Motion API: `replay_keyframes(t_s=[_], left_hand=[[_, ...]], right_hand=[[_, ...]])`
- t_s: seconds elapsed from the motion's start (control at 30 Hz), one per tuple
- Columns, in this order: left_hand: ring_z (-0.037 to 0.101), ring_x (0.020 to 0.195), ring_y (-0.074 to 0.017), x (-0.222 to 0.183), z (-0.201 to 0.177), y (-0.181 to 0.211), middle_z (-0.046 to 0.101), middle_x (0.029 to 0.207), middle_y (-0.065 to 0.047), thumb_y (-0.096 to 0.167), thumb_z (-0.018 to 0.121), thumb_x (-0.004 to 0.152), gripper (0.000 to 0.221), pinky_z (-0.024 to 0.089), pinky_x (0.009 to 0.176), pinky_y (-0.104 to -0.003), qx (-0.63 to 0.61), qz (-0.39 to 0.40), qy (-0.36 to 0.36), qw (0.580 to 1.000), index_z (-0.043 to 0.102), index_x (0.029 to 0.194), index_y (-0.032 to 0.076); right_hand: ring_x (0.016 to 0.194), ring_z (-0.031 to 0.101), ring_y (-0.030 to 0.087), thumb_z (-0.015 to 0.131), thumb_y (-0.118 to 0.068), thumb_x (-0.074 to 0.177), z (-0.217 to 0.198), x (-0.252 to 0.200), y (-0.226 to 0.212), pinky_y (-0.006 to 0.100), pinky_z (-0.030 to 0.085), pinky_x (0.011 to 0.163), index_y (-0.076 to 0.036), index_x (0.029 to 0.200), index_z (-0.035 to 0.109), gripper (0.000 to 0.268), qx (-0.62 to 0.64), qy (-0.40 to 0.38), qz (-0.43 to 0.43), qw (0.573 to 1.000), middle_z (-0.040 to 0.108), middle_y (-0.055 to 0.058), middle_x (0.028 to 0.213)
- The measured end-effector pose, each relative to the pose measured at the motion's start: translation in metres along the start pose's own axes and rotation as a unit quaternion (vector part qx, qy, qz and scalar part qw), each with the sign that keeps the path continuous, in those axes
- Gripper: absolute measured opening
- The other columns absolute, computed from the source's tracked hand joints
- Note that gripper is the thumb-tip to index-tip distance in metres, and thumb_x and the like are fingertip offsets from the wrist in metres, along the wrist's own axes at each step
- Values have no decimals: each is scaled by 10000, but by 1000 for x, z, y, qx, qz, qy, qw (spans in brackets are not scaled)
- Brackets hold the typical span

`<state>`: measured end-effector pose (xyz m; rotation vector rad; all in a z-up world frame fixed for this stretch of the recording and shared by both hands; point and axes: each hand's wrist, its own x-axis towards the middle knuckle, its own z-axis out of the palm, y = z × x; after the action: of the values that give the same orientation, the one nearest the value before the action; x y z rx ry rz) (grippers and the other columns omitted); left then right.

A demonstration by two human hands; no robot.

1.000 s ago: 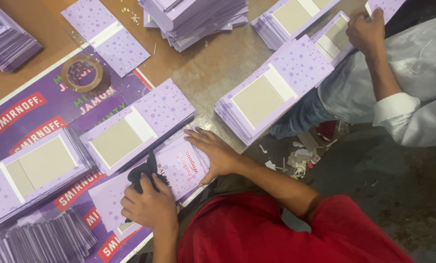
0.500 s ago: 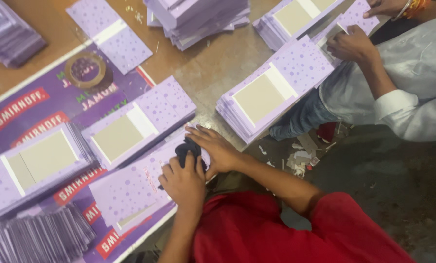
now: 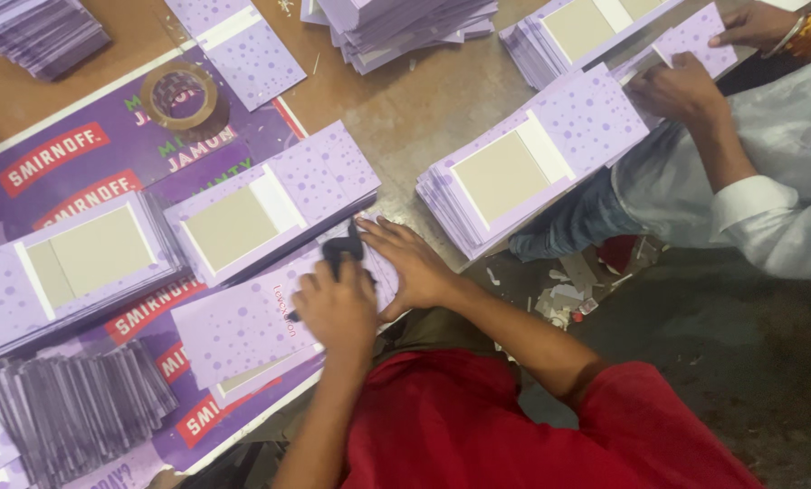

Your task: The person repeatedly folds purple paper cards in half and stacks them on the table. The person uses a black cloth to wipe the surface of the cards between folds. The person handles the cards one at a time and places the finished stacks on the table.

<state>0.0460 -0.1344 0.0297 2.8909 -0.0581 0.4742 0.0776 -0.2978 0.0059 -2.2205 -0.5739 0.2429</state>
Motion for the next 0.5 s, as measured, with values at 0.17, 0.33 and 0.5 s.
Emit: replay_keyframes(t_s=[0.17, 0.33, 0.5], left_hand=[[558, 874, -299, -8, -10, 11, 637, 985, -89, 291, 771, 832, 240, 403, 742, -458, -63, 64, -21, 996, 789, 1024, 149], [566, 891, -300, -18, -26, -7, 638, 990, -100, 317, 767, 847, 287, 405, 755, -448, -82, 61, -35, 994, 798, 1078, 150], [582, 900, -311, -27, -40, -36, 637, 953, -119, 332, 775, 862, 299, 408, 745, -457, 17, -18, -57, 998, 807, 1106, 163]], right_hand=[[1529, 290, 421, 974, -389, 480, 0, 0, 1, 523, 268, 1229, -74, 1512, 438, 1205, -13, -2, 4, 1000, 325, 123, 1678], [1508, 307, 410, 958, -381, 423, -5, 3, -6, 514, 275, 1222, -77, 1516, 429, 1251, -34, -22, 28, 999, 330, 109, 1664], [1502, 292, 418, 980, -464, 401, -11, 2, -13, 519, 259, 1220, -65, 1498, 429, 1291, -17, -23, 27, 999, 332, 116, 1648]])
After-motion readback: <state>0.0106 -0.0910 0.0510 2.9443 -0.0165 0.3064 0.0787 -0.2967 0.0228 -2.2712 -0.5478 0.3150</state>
